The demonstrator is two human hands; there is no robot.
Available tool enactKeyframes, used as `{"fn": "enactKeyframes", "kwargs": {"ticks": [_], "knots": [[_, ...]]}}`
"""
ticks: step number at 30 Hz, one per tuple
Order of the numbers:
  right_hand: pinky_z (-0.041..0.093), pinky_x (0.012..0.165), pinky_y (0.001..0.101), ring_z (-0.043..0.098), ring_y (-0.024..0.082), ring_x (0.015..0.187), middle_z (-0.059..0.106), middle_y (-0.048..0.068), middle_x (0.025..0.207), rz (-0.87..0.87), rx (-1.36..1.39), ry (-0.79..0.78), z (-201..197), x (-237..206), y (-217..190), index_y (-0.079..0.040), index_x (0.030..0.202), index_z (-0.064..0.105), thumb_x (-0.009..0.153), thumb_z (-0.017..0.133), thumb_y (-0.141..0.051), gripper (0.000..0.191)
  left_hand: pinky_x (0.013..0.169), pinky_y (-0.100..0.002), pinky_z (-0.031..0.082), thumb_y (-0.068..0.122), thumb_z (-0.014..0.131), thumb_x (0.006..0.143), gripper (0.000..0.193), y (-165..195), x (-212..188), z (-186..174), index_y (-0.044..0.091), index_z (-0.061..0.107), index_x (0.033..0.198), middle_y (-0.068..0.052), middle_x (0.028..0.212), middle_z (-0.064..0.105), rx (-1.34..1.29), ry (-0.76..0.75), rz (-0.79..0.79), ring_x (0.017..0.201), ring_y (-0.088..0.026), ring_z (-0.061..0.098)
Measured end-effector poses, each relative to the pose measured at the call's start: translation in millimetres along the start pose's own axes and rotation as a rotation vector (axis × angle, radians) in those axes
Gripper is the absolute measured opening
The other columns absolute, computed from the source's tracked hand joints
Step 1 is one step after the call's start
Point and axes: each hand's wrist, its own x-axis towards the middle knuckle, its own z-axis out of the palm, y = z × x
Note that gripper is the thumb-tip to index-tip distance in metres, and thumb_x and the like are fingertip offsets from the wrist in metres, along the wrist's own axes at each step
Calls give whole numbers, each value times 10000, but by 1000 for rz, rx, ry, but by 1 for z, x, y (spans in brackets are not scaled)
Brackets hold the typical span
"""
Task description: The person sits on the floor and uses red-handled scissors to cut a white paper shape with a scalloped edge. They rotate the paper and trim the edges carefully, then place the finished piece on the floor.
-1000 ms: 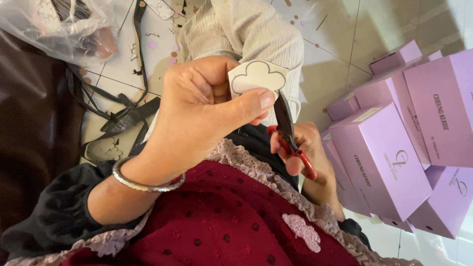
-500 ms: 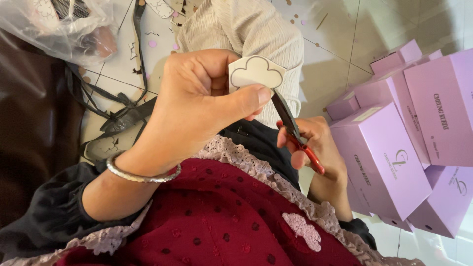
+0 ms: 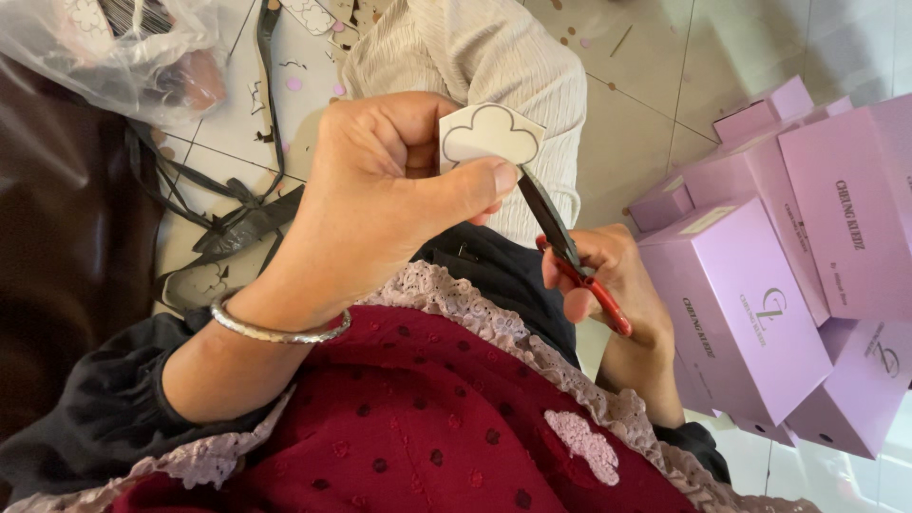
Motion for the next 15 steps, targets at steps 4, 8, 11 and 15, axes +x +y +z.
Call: {"fn": "enactKeyframes", "kwargs": {"ticks": [4, 8, 11, 15], "knots": [[348, 482, 234, 499, 43, 499, 513, -71, 567, -21, 1, 5, -1, 1, 0, -108, 759, 617, 710, 579, -917, 811, 707, -199, 565, 27, 764, 945, 142, -1, 0, 0, -65, 716, 1042, -64, 904, 739, -7, 5, -11, 779, -64, 669], [339, 480, 232, 494, 45, 483, 516, -69, 551, 43, 41, 19, 0, 1, -2, -89, 808, 658, 659, 628, -906, 831, 707, -194, 555, 32, 760, 951, 131, -3, 0, -1, -50, 712, 1042, -48, 900, 731, -14, 1, 0, 780, -58, 663], [310, 492, 240, 441, 60, 497, 468, -53, 566, 66, 47, 10, 1, 2, -4, -64, 868, 682, 614, 657, -901, 875, 719, -194, 541, 30, 758, 968, 132, -7, 0, -1, -45, 697, 1058, -41, 911, 719, -32, 10, 23, 803, -56, 656], [344, 508, 228, 483, 46, 528, 500, -56, 609, 29, 77, 19, 3, 3, -5, -57, 912, 696, 697, 662, -894, 865, 714, -182, 499, 39, 768, 985, 150, -12, 0, 0, -42, 687, 1083, -22, 940, 694, -54, 15, 17, 825, -35, 614]]}}
